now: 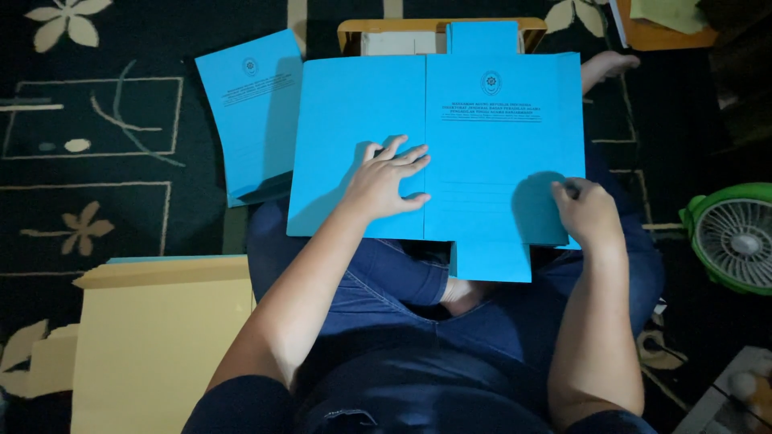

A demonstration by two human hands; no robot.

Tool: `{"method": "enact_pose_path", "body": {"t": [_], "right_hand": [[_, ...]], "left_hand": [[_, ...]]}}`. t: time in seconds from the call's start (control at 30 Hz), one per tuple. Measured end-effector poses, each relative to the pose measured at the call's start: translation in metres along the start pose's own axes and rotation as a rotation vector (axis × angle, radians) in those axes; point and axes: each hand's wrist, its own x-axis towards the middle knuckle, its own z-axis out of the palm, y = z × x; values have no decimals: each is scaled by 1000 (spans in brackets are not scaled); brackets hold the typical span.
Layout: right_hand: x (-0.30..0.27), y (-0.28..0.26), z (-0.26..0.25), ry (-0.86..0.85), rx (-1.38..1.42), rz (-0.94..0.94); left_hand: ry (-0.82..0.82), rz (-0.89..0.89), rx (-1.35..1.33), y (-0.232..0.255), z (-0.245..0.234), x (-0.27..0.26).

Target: The person sorts and stacks blue cardboard folders on a carpeted floor, pressing down on each folder with their hands to flatten it.

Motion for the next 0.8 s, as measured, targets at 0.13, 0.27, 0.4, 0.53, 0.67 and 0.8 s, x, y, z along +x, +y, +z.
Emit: {"method": "enact_pose_path", "body": {"t": [0.13,0.27,0.4,0.53,0.67,0.8], "right_hand": [[16,23,3,0,38,-56],[18,15,-7,45,128,-126],[51,32,22,139,1042,-115],[74,53,37,47,1132,-135],[49,30,96,-3,807,-267],[18,-1,155,-67,311,-443]], "left_hand": [[-2,4,13,1,-1,0],[2,-7,5,0,1,0],[16,0,28,1,2,-2],[19,13,56,-1,7,-2],[31,23,39,-2,6,-2],[14,28,37,-2,5,-2]]}}
